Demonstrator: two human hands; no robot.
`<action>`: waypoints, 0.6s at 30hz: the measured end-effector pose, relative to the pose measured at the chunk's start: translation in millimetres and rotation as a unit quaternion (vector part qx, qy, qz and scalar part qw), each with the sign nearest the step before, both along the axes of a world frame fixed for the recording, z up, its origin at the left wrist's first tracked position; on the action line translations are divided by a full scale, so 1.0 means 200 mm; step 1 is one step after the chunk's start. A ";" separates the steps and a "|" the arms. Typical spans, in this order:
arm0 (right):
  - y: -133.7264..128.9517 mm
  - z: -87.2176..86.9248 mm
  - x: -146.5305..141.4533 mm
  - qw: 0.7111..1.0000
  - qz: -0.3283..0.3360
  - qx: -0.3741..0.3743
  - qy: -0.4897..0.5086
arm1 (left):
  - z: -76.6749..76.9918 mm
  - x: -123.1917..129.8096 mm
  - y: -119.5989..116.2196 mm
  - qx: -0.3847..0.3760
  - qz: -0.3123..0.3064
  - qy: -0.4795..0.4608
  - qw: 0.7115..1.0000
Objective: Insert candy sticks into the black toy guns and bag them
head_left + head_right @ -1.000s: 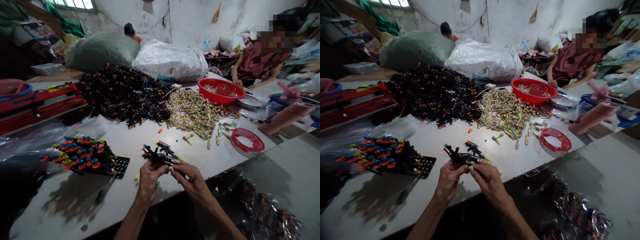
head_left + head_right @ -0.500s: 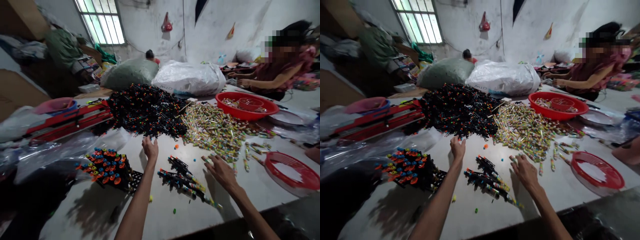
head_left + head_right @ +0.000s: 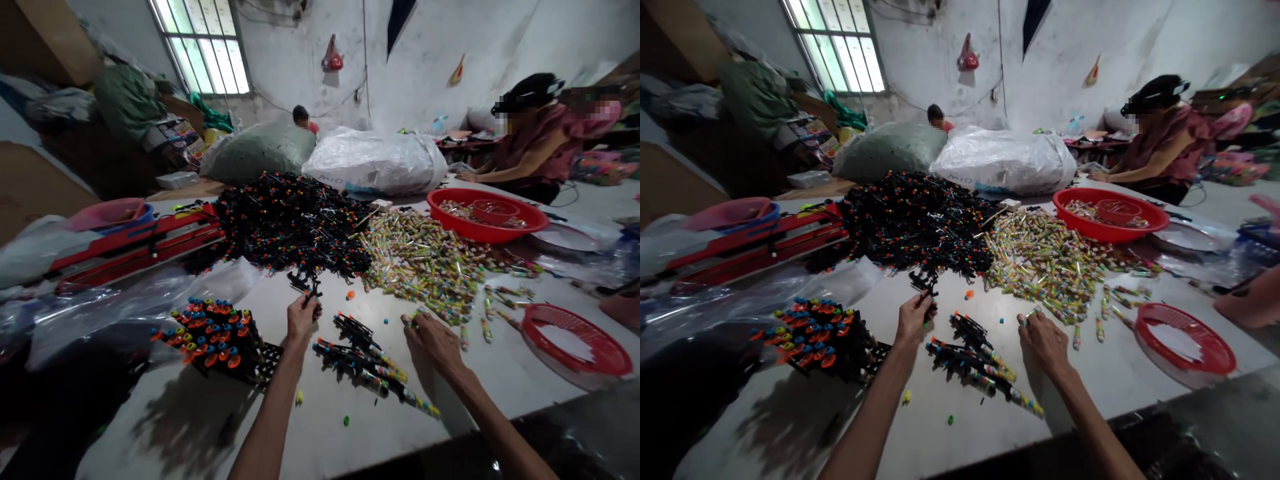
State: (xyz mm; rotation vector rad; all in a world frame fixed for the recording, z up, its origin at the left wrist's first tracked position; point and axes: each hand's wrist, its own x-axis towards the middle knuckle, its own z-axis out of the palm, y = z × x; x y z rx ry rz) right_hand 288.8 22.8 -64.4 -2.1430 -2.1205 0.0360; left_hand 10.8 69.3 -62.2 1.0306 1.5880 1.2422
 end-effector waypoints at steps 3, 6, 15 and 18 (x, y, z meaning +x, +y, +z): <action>0.01 0.00 0.02 0.995 -0.020 0.026 0.090 | 0.07 0.05 -0.23 -0.025 -0.103 -0.113 0.988; -0.05 0.06 -0.03 0.950 -0.021 -0.007 0.311 | 0.13 0.06 -0.42 -0.060 -0.170 -0.227 0.957; -0.39 0.29 -0.35 0.707 0.044 -0.188 0.681 | 0.18 0.11 -0.64 -0.148 -0.269 -0.343 0.888; -0.40 0.28 -0.36 0.691 0.057 -0.199 0.692 | 0.18 0.13 -0.67 -0.171 -0.291 -0.365 0.868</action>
